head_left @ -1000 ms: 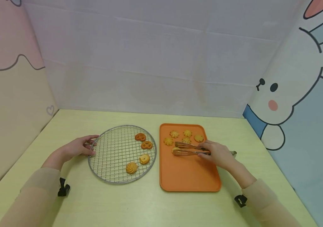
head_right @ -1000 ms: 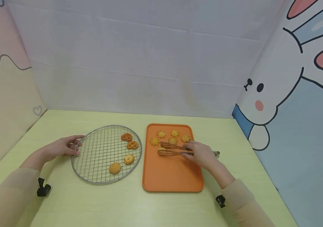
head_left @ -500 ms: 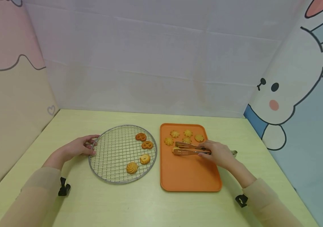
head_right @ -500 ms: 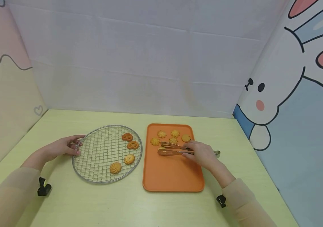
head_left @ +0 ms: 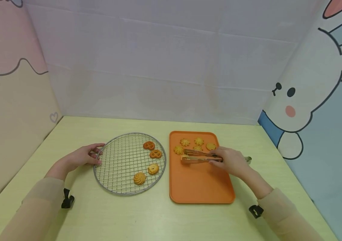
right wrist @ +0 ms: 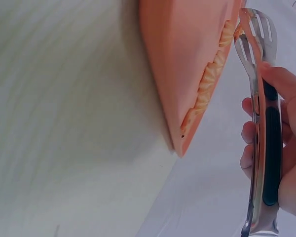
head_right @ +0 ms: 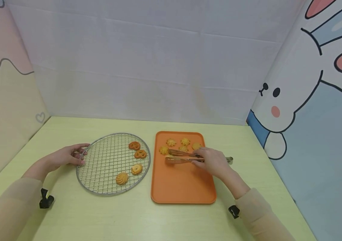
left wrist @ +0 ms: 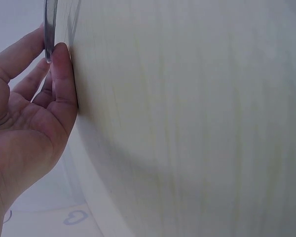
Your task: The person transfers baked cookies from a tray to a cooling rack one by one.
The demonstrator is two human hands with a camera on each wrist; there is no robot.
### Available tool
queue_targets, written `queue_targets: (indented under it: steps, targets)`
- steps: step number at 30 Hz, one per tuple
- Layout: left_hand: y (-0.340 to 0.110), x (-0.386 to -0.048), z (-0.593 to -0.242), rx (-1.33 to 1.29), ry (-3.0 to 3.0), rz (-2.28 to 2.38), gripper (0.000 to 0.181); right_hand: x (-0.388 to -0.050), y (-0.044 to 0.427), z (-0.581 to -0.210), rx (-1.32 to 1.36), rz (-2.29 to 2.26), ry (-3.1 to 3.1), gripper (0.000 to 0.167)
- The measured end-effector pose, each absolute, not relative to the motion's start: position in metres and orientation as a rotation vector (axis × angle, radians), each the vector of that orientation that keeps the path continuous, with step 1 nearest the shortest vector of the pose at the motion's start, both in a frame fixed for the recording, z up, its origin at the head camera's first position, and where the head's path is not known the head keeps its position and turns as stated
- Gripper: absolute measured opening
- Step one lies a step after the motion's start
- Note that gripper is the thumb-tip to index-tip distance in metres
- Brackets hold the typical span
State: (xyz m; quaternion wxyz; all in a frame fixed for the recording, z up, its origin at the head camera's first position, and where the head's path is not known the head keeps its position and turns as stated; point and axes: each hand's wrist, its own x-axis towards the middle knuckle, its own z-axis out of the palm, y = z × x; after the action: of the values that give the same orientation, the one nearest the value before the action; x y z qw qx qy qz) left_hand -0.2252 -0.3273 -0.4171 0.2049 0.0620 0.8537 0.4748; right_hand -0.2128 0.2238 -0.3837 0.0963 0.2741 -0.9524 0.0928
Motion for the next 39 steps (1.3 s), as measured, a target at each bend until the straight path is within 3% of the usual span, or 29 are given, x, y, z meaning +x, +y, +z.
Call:
queue_targets:
  steps: [22, 39]
  targets:
    - [-0.328, -0.225, -0.417, 0.195, 2.422, 1.261, 0.085, -0.209, 0.181, -0.354, 0.915, 0.285, -2.746, 0.033]
    - [-0.327, -0.224, -0.415, 0.166, 2.393, 1.308, 0.086, -0.213, 0.133, -0.351, 0.986, 0.344, -2.725, 0.03]
